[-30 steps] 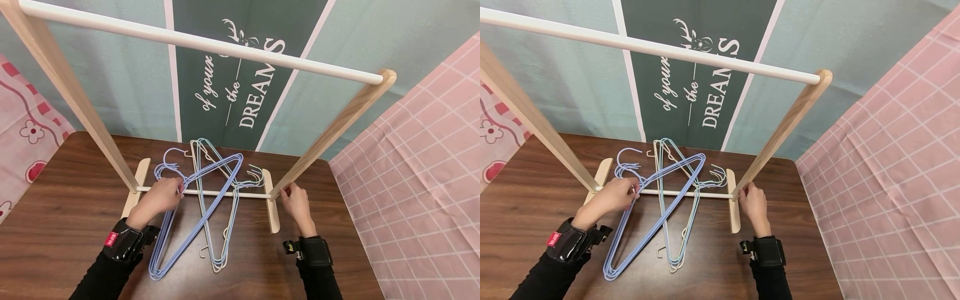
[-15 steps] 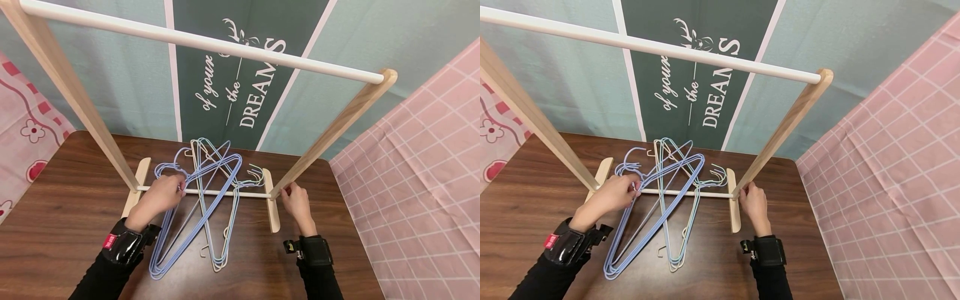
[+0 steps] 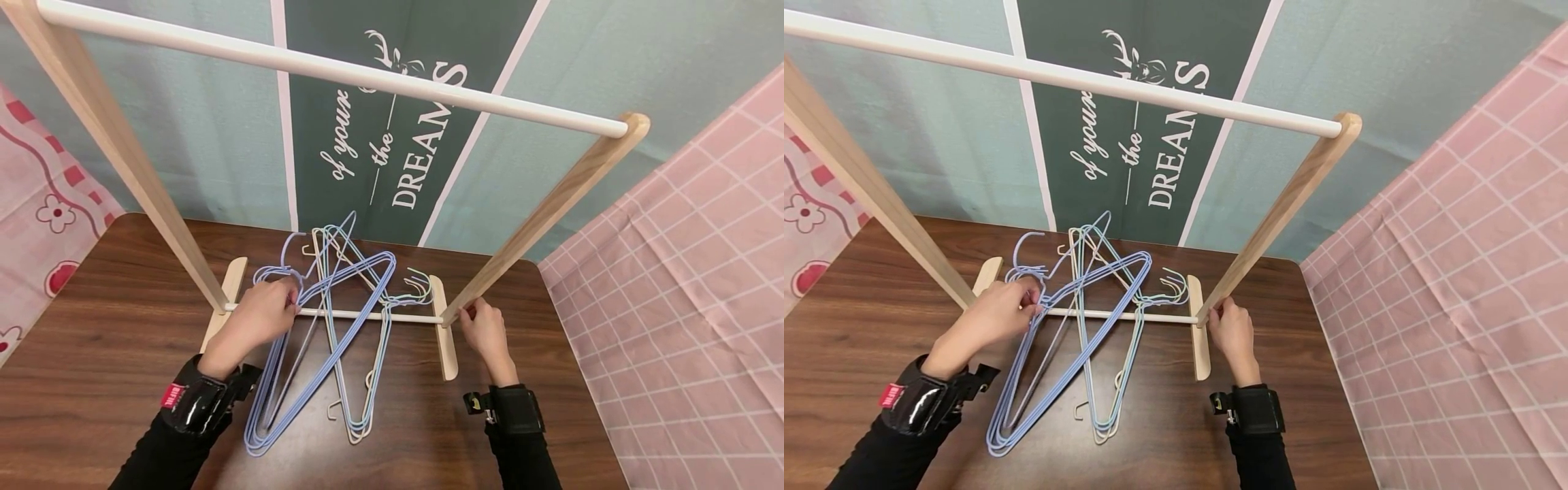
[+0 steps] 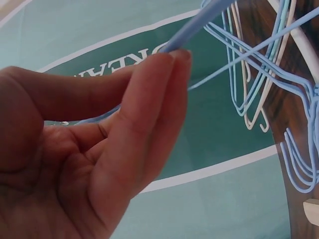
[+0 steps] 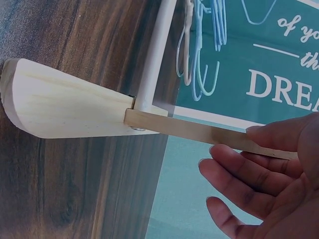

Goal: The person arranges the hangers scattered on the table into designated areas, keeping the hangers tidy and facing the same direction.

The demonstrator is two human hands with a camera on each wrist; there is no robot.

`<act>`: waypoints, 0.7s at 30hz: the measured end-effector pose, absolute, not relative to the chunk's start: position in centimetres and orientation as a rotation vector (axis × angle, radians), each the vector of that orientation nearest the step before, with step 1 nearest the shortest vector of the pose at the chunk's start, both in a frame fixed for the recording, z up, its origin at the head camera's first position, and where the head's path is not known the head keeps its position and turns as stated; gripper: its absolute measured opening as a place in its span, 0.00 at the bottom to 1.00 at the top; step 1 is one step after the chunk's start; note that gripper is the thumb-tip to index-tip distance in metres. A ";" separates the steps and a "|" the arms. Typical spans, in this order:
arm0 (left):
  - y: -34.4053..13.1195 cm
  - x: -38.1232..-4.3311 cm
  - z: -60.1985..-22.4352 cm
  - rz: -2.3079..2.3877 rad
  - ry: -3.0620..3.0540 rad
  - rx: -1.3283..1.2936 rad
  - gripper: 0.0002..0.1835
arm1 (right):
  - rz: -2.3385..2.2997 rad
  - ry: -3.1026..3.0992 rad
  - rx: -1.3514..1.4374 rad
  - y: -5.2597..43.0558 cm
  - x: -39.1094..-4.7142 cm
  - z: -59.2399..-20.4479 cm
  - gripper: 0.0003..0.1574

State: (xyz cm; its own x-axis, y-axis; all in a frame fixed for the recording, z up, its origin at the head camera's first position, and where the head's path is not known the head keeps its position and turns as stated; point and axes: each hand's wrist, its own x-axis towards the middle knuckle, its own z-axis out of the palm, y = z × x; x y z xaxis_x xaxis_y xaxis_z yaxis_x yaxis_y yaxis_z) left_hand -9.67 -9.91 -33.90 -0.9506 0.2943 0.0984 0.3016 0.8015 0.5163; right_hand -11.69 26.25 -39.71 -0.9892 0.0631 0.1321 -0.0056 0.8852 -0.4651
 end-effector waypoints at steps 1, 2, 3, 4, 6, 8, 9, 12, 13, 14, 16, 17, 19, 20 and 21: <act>-9.9 -9.6 -33.8 -0.869 -2.965 -0.488 0.10 | 0.718 -2.911 -0.045 26.3 -11.7 -39.7 0.10; -10.0 -9.6 -33.7 -0.886 -2.962 -0.487 0.09 | 0.717 -2.911 -0.044 26.2 -11.7 -39.7 0.10; -10.0 -9.6 -33.6 -0.906 -2.958 -0.485 0.09 | 0.717 -2.910 -0.041 26.2 -11.7 -39.7 0.10; -10.0 -9.6 -33.4 -0.932 -2.954 -0.487 0.08 | 0.719 -2.910 -0.040 26.2 -11.7 -39.7 0.10; -10.0 -9.6 -33.2 -0.994 -2.950 -0.490 0.08 | 0.717 -2.908 -0.034 26.2 -11.7 -39.7 0.10; -10.0 -9.5 -32.8 -1.045 -2.944 -0.491 0.07 | 0.715 -2.905 -0.030 26.3 -11.7 -39.7 0.10; -10.0 -9.5 -32.7 -1.064 -2.938 -0.495 0.07 | 0.714 -2.903 -0.029 26.3 -11.7 -39.7 0.09; -9.9 -9.5 -32.2 -1.089 -2.917 -0.503 0.07 | 0.714 -2.907 -0.034 26.3 -11.7 -39.7 0.09; -9.9 -9.5 -32.0 -1.083 -2.908 -0.505 0.07 | 0.715 -2.909 -0.039 26.3 -11.7 -39.7 0.09; -9.8 -9.5 -31.9 -1.077 -2.897 -0.507 0.07 | 0.715 -2.911 -0.042 26.3 -11.7 -39.7 0.09; -9.7 -9.5 -31.6 -1.071 -2.881 -0.500 0.07 | 0.716 -2.916 -0.049 26.3 -11.7 -39.8 0.09; -9.7 -9.6 -31.4 -1.069 -2.875 -0.493 0.07 | 0.717 -2.917 -0.050 26.3 -11.7 -39.8 0.09; -9.6 -9.6 -31.1 -1.071 -2.867 -0.481 0.07 | 0.717 -2.919 -0.051 26.3 -11.7 -39.8 0.09; -9.6 -9.7 -30.9 -1.072 -2.864 -0.477 0.07 | 0.718 -2.919 -0.051 26.3 -11.7 -39.8 0.09; -9.6 -9.7 -30.7 -1.076 -2.865 -0.469 0.07 | 0.718 -2.919 -0.048 26.3 -11.7 -39.8 0.09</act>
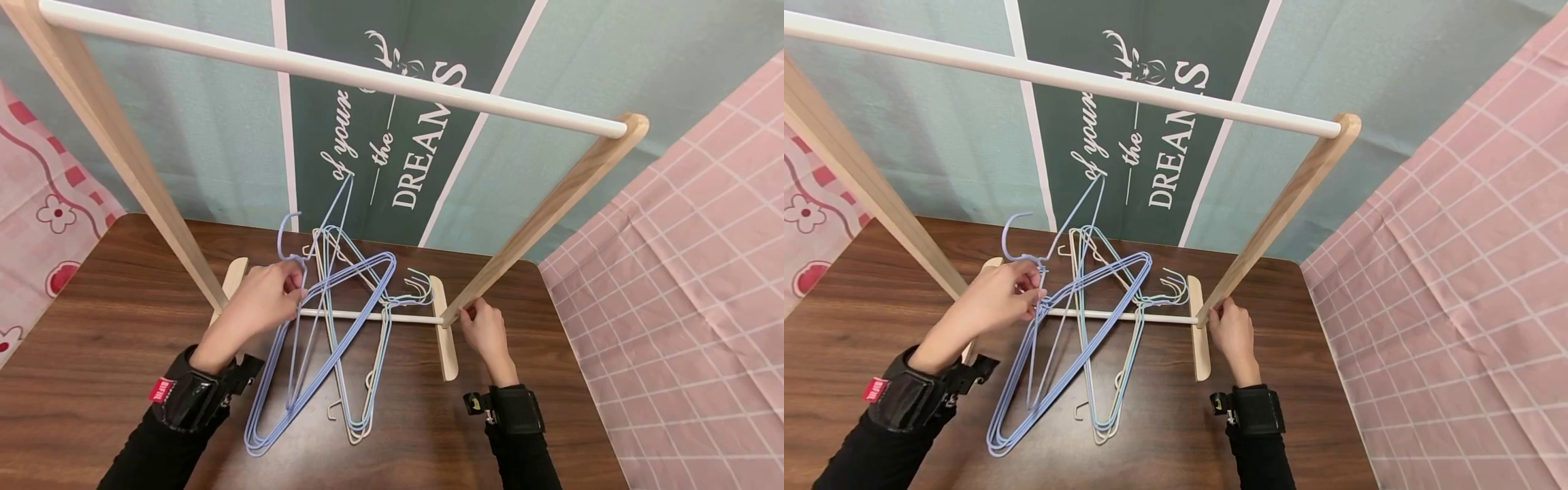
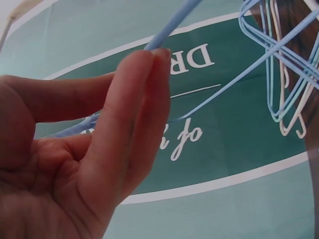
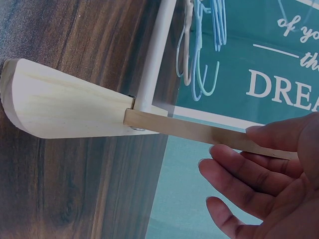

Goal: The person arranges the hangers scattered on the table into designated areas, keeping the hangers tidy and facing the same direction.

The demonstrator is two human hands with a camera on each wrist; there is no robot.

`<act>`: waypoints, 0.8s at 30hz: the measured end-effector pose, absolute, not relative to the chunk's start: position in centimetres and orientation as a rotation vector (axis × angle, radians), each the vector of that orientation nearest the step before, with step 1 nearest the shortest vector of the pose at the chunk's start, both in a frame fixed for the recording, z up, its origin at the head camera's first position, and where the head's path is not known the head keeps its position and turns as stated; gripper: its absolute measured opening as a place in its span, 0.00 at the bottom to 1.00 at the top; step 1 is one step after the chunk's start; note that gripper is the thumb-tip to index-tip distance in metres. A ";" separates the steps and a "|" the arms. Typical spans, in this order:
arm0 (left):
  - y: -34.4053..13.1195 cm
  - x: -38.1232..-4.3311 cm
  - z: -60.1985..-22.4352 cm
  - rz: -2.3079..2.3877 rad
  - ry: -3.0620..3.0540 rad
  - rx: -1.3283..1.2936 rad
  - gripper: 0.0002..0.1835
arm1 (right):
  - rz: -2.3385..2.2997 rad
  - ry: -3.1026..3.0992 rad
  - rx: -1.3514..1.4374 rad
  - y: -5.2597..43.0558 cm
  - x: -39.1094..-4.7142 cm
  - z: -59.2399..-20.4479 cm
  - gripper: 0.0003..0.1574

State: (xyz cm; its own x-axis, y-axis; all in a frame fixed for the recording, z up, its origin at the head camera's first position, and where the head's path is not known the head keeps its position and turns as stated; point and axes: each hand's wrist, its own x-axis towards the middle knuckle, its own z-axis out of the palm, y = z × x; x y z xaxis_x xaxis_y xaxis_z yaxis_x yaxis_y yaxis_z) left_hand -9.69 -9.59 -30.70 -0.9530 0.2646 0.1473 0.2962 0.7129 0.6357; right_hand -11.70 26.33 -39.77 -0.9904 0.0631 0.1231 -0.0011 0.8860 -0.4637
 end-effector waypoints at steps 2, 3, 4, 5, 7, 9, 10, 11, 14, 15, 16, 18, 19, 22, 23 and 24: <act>-9.6 -9.8 -30.3 -1.083 -2.866 -0.462 0.07 | 0.717 -2.918 -0.047 26.3 -11.7 -39.7 0.09; -9.6 -9.8 -30.0 -1.081 -2.867 -0.461 0.07 | 0.717 -2.916 -0.047 26.3 -11.7 -39.7 0.09; -9.7 -9.8 -29.8 -1.075 -2.864 -0.464 0.07 | 0.716 -2.916 -0.048 26.3 -11.7 -39.7 0.09; -9.7 -9.8 -29.6 -1.074 -2.861 -0.465 0.07 | 0.716 -2.916 -0.049 26.3 -11.7 -39.7 0.09; -9.6 -9.9 -29.0 -1.064 -2.850 -0.471 0.07 | 0.716 -2.914 -0.049 26.3 -11.7 -39.7 0.09; -9.5 -9.9 -28.5 -1.044 -2.832 -0.479 0.07 | 0.719 -2.916 -0.045 26.3 -11.7 -39.7 0.09; -9.4 -9.9 -28.2 -1.038 -2.825 -0.482 0.07 | 0.721 -2.916 -0.046 26.3 -11.7 -39.7 0.09; -9.3 -9.9 -28.0 -1.031 -2.820 -0.480 0.06 | 0.724 -2.917 -0.047 26.3 -11.7 -39.7 0.09; -9.0 -9.9 -27.4 -1.025 -2.804 -0.476 0.06 | 0.728 -2.925 -0.050 26.4 -11.7 -39.7 0.09; -8.9 -9.9 -27.2 -1.026 -2.802 -0.473 0.05 | 0.727 -2.927 -0.051 26.4 -11.7 -39.7 0.10; -8.8 -9.9 -27.1 -1.022 -2.797 -0.473 0.05 | 0.727 -2.927 -0.053 26.3 -11.7 -39.7 0.10; -8.6 -10.0 -26.8 -1.010 -2.787 -0.473 0.05 | 0.722 -2.930 -0.051 26.4 -11.7 -39.7 0.10; -8.5 -10.0 -26.6 -1.001 -2.785 -0.470 0.05 | 0.721 -2.929 -0.051 26.4 -11.7 -39.7 0.10; -8.3 -10.0 -26.0 -0.983 -2.772 -0.474 0.04 | 0.719 -2.927 -0.046 26.4 -11.7 -39.7 0.10; -8.2 -10.0 -25.8 -0.983 -2.764 -0.477 0.04 | 0.720 -2.928 -0.044 26.4 -11.7 -39.7 0.10; -8.2 -10.0 -25.5 -0.985 -2.756 -0.486 0.04 | 0.722 -2.926 -0.044 26.4 -11.7 -39.7 0.10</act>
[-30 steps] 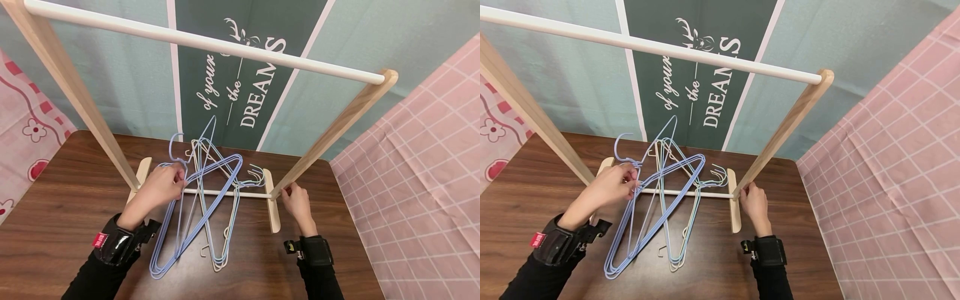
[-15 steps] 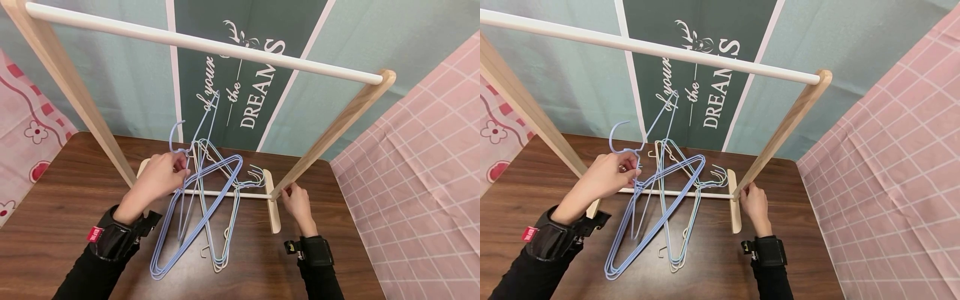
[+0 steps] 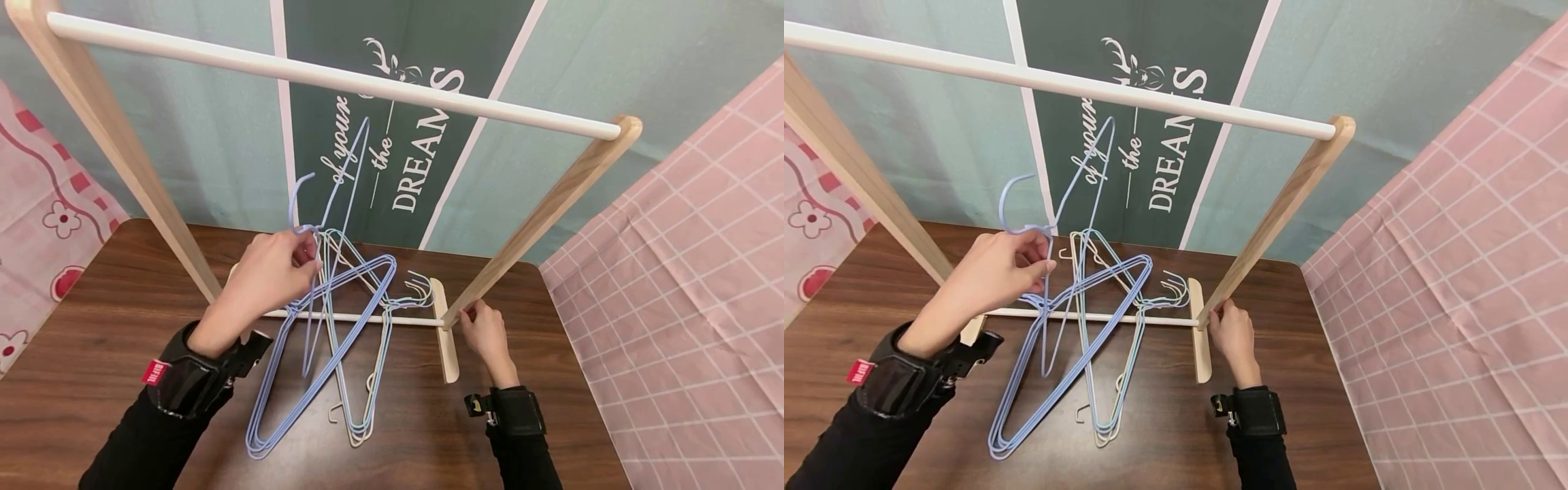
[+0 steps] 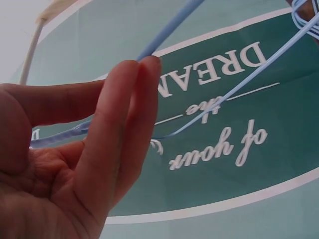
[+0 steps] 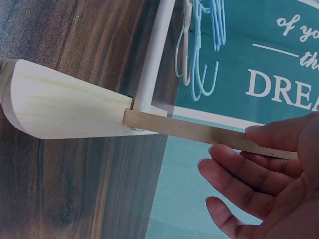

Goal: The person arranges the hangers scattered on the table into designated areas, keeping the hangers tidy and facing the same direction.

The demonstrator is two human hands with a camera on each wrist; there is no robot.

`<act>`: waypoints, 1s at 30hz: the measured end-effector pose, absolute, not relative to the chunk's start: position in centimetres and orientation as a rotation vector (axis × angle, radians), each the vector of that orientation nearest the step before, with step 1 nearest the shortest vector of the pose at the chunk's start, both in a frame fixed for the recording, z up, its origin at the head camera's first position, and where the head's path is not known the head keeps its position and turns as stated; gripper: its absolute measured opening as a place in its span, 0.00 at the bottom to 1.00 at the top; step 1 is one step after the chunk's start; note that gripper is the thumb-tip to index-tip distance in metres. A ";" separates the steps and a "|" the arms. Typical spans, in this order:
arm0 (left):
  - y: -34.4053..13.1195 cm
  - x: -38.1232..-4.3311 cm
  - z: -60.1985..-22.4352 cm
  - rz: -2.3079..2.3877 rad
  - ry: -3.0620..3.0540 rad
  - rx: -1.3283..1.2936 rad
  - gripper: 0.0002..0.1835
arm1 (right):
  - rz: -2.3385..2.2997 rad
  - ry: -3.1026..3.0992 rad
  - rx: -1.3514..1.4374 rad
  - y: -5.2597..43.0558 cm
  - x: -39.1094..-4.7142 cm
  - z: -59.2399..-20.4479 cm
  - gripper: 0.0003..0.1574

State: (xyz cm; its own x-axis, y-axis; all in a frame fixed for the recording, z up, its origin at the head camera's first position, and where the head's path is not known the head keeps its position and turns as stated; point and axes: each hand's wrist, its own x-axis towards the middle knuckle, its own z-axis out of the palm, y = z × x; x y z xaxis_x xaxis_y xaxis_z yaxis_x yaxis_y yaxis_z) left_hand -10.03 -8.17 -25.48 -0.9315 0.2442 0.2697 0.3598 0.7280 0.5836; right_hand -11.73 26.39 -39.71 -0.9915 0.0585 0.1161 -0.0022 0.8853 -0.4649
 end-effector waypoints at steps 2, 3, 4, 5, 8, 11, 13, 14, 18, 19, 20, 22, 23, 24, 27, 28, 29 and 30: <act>-8.1 -10.0 -24.9 -0.996 -2.737 -0.508 0.03 | 0.724 -2.926 -0.042 26.4 -11.7 -39.7 0.10; -8.0 -10.0 -24.6 -1.000 -2.728 -0.520 0.03 | 0.724 -2.925 -0.043 26.4 -11.7 -39.7 0.10; -8.0 -10.0 -24.3 -1.004 -2.721 -0.532 0.03 | 0.724 -2.925 -0.043 26.4 -11.7 -39.7 0.10; -7.9 -10.0 -24.0 -1.004 -2.714 -0.546 0.03 | 0.724 -2.925 -0.044 26.4 -11.7 -39.7 0.10; -7.6 -10.1 -23.1 -0.997 -2.697 -0.579 0.04 | 0.723 -2.925 -0.043 26.5 -11.7 -39.7 0.10; -7.4 -10.4 -22.4 -1.005 -2.694 -0.599 0.04 | 0.726 -2.926 -0.039 26.5 -11.7 -39.7 0.10; -7.3 -10.6 -22.0 -1.012 -2.704 -0.599 0.04 | 0.726 -2.926 -0.035 26.5 -11.7 -39.7 0.10; -7.2 -10.7 -21.8 -1.016 -2.716 -0.592 0.03 | 0.725 -2.927 -0.034 26.5 -11.7 -39.7 0.11; -6.9 -10.8 -21.1 -1.006 -2.731 -0.572 0.03 | 0.728 -2.930 -0.027 26.5 -11.7 -39.7 0.11; -6.9 -10.8 -20.9 -1.002 -2.725 -0.571 0.03 | 0.729 -2.930 -0.026 26.5 -11.7 -39.7 0.11; -6.8 -10.8 -20.7 -0.993 -2.721 -0.569 0.03 | 0.731 -2.929 -0.025 26.5 -11.7 -39.6 0.11; -6.7 -10.8 -20.4 -0.976 -2.708 -0.573 0.03 | 0.735 -2.928 -0.023 26.5 -11.7 -39.6 0.11; -6.6 -10.8 -20.3 -0.969 -2.707 -0.571 0.03 | 0.734 -2.928 -0.022 26.4 -11.7 -39.6 0.11; -6.6 -10.8 -20.2 -0.961 -2.706 -0.570 0.03 | 0.732 -2.928 -0.022 26.4 -11.7 -39.6 0.11; -6.4 -10.8 -19.8 -0.946 -2.709 -0.567 0.04 | 0.730 -2.930 -0.029 26.4 -11.7 -39.6 0.11; -6.3 -10.8 -19.7 -0.945 -2.710 -0.566 0.04 | 0.730 -2.931 -0.032 26.4 -11.7 -39.6 0.11; -6.3 -10.8 -19.6 -0.944 -2.712 -0.561 0.04 | 0.731 -2.933 -0.035 26.4 -11.7 -39.6 0.11; -6.3 -10.8 -19.5 -0.944 -2.711 -0.557 0.04 | 0.730 -2.935 -0.036 26.4 -11.7 -39.6 0.11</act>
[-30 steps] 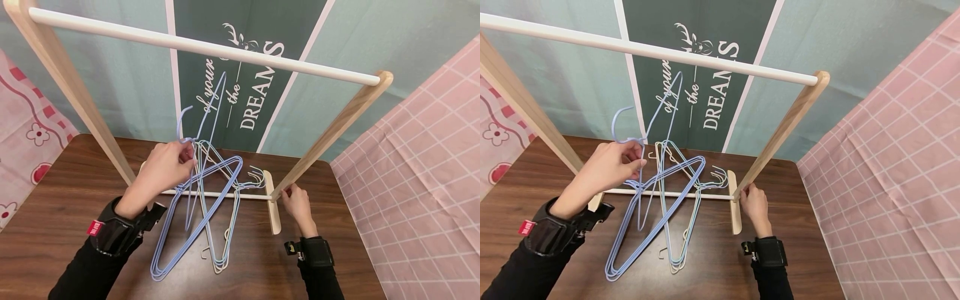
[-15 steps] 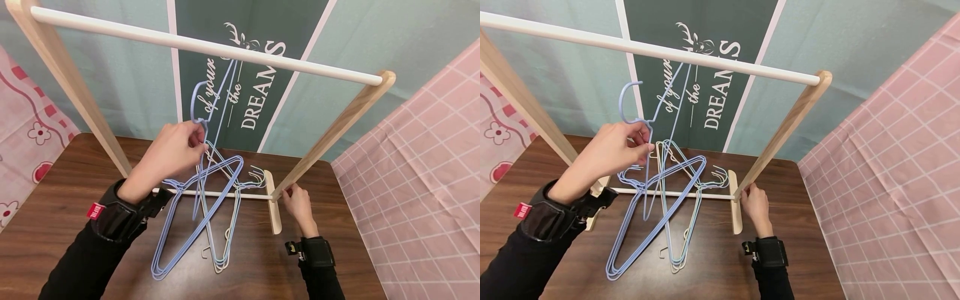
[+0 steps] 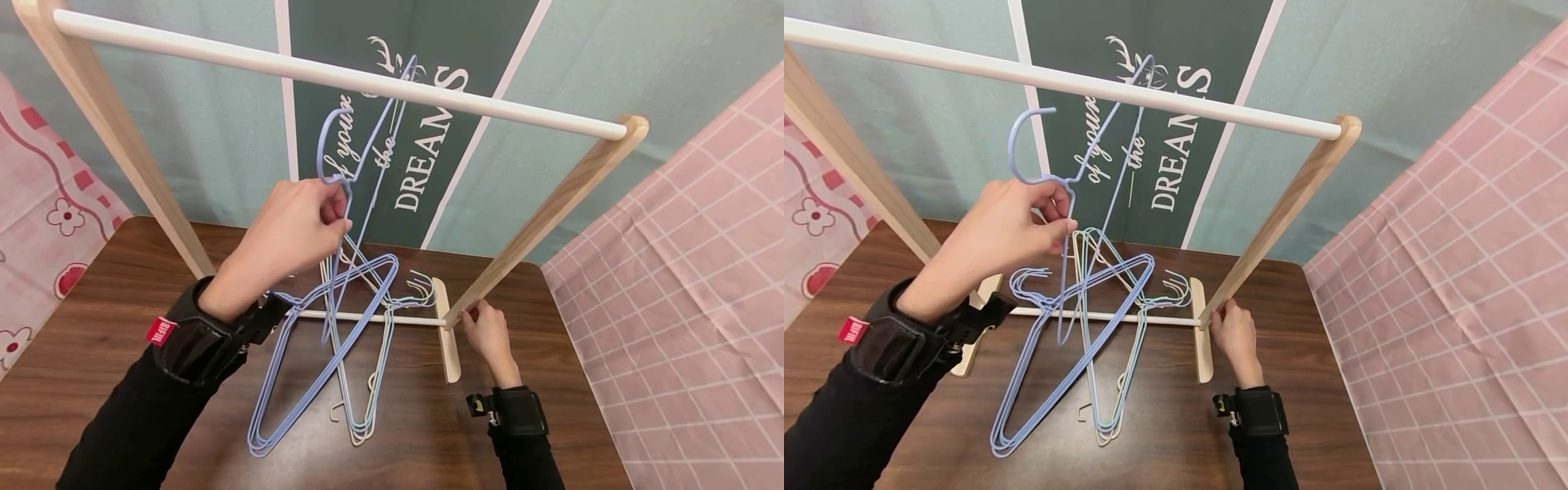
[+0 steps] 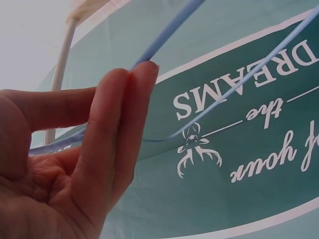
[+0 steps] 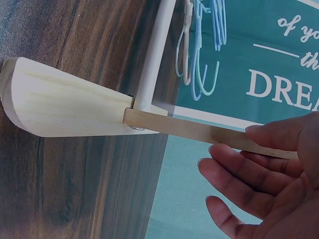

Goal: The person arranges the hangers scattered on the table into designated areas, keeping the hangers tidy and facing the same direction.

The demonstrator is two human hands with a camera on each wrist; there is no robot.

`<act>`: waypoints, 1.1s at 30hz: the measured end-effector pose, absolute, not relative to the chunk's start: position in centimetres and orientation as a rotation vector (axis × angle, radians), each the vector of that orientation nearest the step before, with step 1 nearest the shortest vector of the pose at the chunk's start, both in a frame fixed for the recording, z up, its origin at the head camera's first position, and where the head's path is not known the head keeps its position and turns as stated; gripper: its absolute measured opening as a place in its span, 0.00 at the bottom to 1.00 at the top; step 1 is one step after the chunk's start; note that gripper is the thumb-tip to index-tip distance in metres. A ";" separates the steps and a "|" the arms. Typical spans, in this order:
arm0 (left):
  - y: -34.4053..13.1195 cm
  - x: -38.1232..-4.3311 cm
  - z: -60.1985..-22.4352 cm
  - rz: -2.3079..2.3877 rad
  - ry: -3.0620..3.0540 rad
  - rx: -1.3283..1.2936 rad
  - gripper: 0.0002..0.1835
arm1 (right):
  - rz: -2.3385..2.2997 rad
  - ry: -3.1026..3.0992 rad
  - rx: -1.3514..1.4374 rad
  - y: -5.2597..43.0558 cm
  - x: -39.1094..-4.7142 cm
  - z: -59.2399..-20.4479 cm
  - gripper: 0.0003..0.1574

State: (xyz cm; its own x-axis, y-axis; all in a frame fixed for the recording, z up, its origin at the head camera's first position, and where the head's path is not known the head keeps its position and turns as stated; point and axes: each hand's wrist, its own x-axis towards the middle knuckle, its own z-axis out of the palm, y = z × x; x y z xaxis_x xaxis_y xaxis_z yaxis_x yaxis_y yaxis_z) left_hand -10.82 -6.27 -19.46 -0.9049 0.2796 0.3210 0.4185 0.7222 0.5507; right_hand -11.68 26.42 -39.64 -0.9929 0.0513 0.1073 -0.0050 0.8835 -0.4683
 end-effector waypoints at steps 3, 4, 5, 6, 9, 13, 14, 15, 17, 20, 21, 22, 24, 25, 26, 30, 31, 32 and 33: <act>-6.2 -10.8 -19.1 -0.947 -2.715 -0.539 0.04 | 0.733 -2.941 -0.034 26.4 -11.7 -39.6 0.11; -6.1 -10.9 -19.0 -0.952 -2.717 -0.534 0.04 | 0.733 -2.942 -0.033 26.4 -11.7 -39.7 0.11; -6.1 -10.9 -18.9 -0.952 -2.716 -0.534 0.04 | 0.731 -2.941 -0.033 26.5 -11.6 -39.7 0.11; -6.0 -10.9 -18.9 -0.951 -2.714 -0.537 0.04 | 0.731 -2.940 -0.033 26.4 -11.6 -39.7 0.11; -5.9 -11.0 -18.6 -0.945 -2.712 -0.542 0.04 | 0.730 -2.937 -0.037 26.4 -11.6 -39.6 0.11; -5.7 -11.2 -18.2 -0.917 -2.709 -0.544 0.04 | 0.730 -2.937 -0.039 26.4 -11.6 -39.6 0.10; -5.7 -11.3 -18.1 -0.911 -2.707 -0.543 0.04 | 0.732 -2.936 -0.036 26.4 -11.6 -39.6 0.10; -5.6 -11.4 -18.0 -0.909 -2.705 -0.545 0.04 | 0.733 -2.936 -0.034 26.4 -11.6 -39.6 0.10; -5.5 -11.5 -17.8 -0.908 -2.700 -0.549 0.03 | 0.734 -2.934 -0.028 26.4 -11.6 -39.6 0.10; -5.4 -11.7 -17.6 -0.909 -2.689 -0.555 0.03 | 0.741 -2.934 -0.025 26.4 -11.6 -39.6 0.10; -5.4 -11.7 -17.5 -0.908 -2.687 -0.557 0.03 | 0.740 -2.935 -0.025 26.4 -11.6 -39.6 0.10; -5.4 -11.7 -17.5 -0.908 -2.683 -0.559 0.03 | 0.740 -2.936 -0.025 26.4 -11.6 -39.6 0.10; -5.3 -11.8 -17.4 -0.902 -2.677 -0.566 0.03 | 0.739 -2.936 -0.025 26.4 -11.6 -39.6 0.10; -5.3 -11.8 -17.3 -0.899 -2.679 -0.567 0.03 | 0.738 -2.936 -0.025 26.4 -11.7 -39.6 0.10; -5.2 -11.8 -17.3 -0.895 -2.682 -0.565 0.03 | 0.736 -2.934 -0.024 26.4 -11.7 -39.6 0.10; -5.1 -12.0 -17.1 -0.904 -2.700 -0.549 0.03 | 0.737 -2.925 -0.021 26.3 -11.6 -39.6 0.10; -5.0 -12.0 -17.0 -0.910 -2.708 -0.541 0.03 | 0.737 -2.923 -0.021 26.3 -11.6 -39.6 0.10; -5.0 -12.1 -17.0 -0.921 -2.716 -0.533 0.03 | 0.738 -2.922 -0.020 26.3 -11.6 -39.6 0.10; -4.9 -12.1 -16.9 -0.935 -2.727 -0.527 0.03 | 0.738 -2.920 -0.021 26.3 -11.6 -39.6 0.10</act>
State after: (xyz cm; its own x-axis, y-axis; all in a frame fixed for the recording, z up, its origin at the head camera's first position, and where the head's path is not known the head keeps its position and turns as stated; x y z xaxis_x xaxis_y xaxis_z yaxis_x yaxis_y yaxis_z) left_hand -12.13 -4.93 -16.92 -0.9138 0.2644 0.3084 0.3980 0.7347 0.5493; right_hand -11.60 26.31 -39.59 -0.9915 0.0453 0.1222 -0.0182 0.8802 -0.4743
